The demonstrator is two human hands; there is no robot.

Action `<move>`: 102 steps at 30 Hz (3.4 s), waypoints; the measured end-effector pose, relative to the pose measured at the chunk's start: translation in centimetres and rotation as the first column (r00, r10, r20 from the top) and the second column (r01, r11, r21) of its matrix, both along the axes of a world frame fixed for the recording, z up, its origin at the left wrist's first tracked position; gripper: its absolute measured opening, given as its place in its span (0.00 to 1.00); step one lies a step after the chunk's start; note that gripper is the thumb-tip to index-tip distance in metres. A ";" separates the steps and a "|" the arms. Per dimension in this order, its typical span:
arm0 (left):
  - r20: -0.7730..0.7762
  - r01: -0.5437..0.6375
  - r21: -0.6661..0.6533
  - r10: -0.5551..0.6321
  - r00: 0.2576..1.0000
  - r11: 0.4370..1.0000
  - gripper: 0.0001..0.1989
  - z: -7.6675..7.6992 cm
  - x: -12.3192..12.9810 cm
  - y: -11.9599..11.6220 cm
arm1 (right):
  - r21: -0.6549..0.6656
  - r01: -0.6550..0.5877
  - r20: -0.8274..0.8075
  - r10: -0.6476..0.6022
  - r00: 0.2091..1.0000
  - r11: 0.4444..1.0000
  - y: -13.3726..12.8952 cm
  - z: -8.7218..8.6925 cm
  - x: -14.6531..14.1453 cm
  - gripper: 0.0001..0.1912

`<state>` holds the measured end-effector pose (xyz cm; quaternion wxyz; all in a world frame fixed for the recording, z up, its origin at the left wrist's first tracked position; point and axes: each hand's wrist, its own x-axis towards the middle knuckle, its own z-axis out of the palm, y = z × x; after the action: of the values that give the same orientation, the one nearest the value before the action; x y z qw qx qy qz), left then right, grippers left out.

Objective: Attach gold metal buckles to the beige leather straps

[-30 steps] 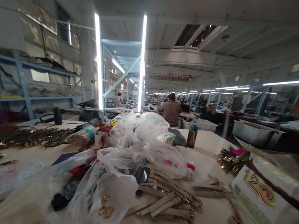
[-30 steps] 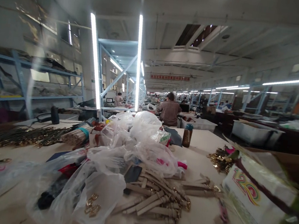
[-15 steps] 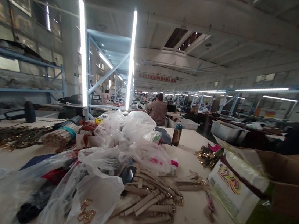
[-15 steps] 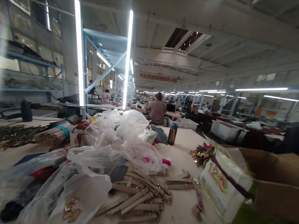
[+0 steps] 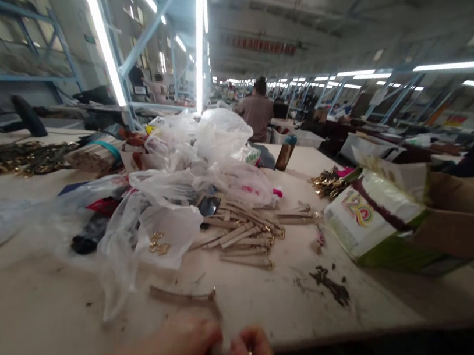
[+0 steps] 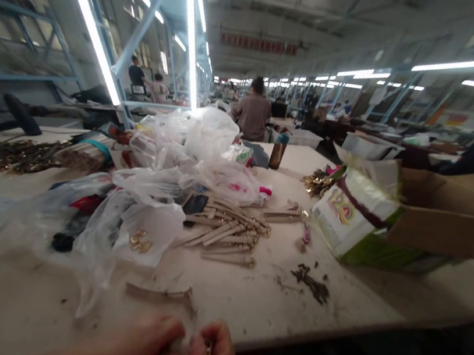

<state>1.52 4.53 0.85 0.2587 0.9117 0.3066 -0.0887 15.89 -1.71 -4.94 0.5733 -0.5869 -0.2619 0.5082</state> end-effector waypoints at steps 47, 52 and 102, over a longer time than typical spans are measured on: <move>-0.140 0.139 -0.021 -0.141 0.980 0.990 0.12 -0.9 -0.3 -0.7 | 0.065 -0.257 0.255 0.233 0.938 0.964 -3.7 -2.2 -1.5 0.14; -0.189 0.172 -0.083 -0.185 0.964 0.981 0.13 0.6 -0.4 -1.1 | 0.032 -0.280 0.231 0.265 0.936 0.960 -4.5 -0.9 -1.4 0.15; 0.039 0.082 0.367 -0.104 0.994 0.927 0.10 -6.0 15.0 11.6 | -0.035 0.383 -0.549 -0.338 0.765 0.923 -2.6 -2.9 6.4 0.20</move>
<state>16.54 16.14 -5.19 0.0892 0.9595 0.2666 -0.0161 22.25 -4.28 -7.81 0.7333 -0.4340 0.0098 0.5233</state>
